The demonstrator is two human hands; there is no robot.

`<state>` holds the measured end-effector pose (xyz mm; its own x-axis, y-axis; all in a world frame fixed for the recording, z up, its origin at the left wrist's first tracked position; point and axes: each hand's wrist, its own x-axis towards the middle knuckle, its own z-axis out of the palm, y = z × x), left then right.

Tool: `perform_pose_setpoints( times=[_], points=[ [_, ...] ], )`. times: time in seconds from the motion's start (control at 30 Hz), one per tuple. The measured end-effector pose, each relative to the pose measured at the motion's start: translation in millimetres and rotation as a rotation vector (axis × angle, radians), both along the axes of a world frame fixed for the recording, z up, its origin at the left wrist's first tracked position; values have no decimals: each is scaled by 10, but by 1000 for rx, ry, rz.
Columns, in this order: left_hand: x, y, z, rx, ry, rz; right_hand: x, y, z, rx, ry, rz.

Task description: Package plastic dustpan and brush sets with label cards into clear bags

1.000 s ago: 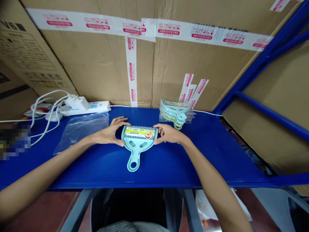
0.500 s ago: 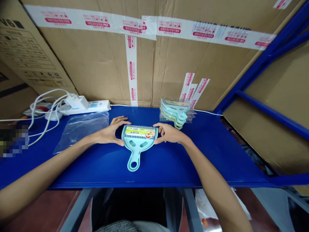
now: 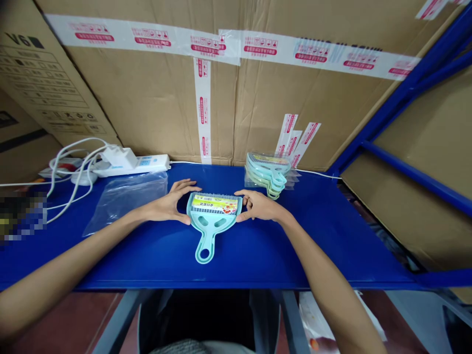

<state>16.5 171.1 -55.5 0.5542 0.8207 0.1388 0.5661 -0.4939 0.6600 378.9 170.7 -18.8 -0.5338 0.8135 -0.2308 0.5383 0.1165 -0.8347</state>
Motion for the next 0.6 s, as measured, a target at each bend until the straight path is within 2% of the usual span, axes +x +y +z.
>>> perform_pose_setpoints(
  times=[0.37,0.6],
  points=[
    [-9,6,-13,3,0,-12,6,1,-15,10,-31,-12],
    [-14,4,-33,27,-33,-15,9,-46,65,26,-69,-2]
  ],
)
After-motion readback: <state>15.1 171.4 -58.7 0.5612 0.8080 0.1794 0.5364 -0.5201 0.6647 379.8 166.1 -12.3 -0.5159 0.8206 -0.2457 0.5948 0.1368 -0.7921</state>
